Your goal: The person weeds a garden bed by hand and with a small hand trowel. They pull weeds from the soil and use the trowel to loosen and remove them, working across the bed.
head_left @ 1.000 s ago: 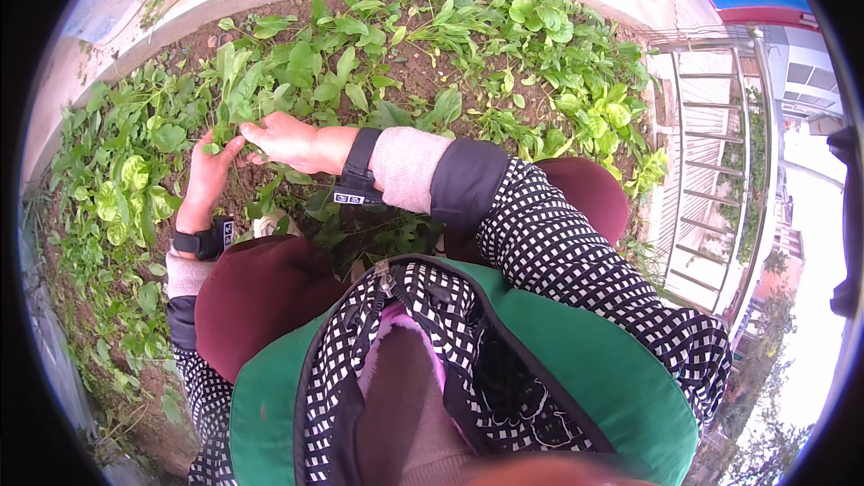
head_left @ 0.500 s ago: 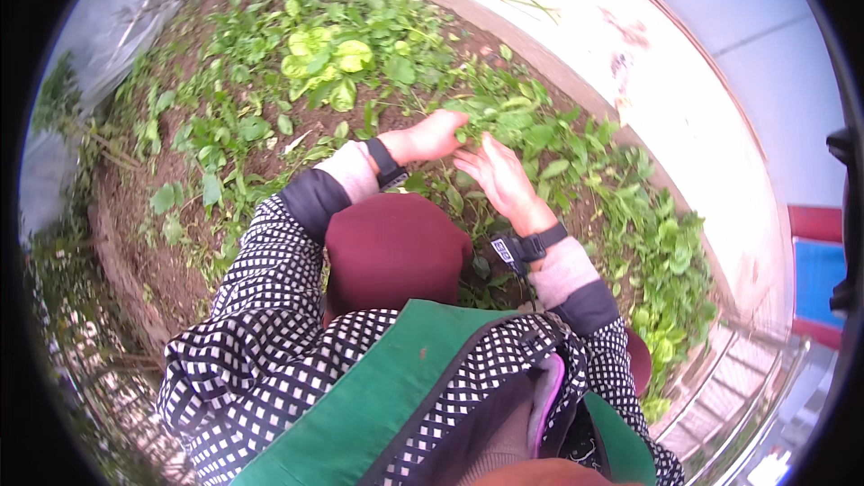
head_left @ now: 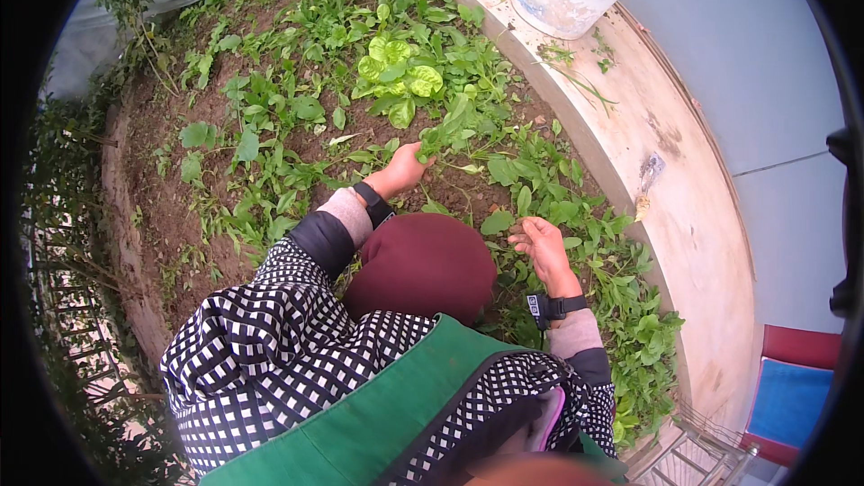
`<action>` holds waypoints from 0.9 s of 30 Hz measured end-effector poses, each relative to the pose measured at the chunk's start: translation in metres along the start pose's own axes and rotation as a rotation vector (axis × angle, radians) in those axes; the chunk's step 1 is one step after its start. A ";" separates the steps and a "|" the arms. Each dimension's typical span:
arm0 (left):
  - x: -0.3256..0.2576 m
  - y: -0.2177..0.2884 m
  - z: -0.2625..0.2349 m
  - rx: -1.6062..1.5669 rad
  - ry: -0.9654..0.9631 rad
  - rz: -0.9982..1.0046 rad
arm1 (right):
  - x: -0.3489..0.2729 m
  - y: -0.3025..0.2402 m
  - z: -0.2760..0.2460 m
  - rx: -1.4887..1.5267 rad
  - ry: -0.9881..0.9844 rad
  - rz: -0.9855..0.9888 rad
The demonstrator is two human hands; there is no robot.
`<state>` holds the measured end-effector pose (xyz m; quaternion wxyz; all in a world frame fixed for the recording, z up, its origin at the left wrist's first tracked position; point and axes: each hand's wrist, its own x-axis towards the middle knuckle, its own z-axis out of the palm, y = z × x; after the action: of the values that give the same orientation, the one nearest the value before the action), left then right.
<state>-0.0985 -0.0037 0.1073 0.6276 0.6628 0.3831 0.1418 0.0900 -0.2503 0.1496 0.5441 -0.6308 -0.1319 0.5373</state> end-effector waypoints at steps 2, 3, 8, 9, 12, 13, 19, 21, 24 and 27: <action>-0.016 -0.018 -0.017 0.020 0.039 -0.143 | -0.002 0.008 -0.013 -0.021 0.055 0.035; -0.023 -0.026 -0.024 0.028 0.046 -0.161 | -0.002 0.012 -0.018 -0.012 0.052 0.035; -0.009 -0.011 -0.049 0.303 0.052 0.133 | 0.001 0.025 -0.033 -0.051 0.041 0.108; 0.005 0.011 -0.050 0.271 0.043 0.087 | 0.002 0.026 -0.034 -0.048 0.023 0.100; 0.061 0.118 -0.041 0.316 0.078 0.105 | 0.004 0.024 -0.038 -0.044 0.007 0.084; 0.085 0.167 -0.036 0.359 0.024 0.194 | 0.004 0.023 -0.039 -0.044 0.008 0.074; 0.181 0.414 -0.015 0.129 0.160 0.854 | -0.005 0.011 -0.051 -0.096 0.056 0.071; 0.183 0.442 -0.011 0.171 0.172 0.826 | -0.009 0.008 -0.057 -0.079 0.069 0.073; 0.180 0.403 -0.003 0.420 0.678 1.079 | -0.015 0.009 -0.067 -0.077 0.104 0.102; 0.186 0.305 -0.012 0.393 0.354 0.660 | -0.020 0.010 -0.076 -0.039 0.117 0.046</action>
<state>0.1180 0.1576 0.3418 0.3348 0.8222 0.2722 0.3712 0.1406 -0.3110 0.1387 0.5258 -0.6746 -0.0958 0.5092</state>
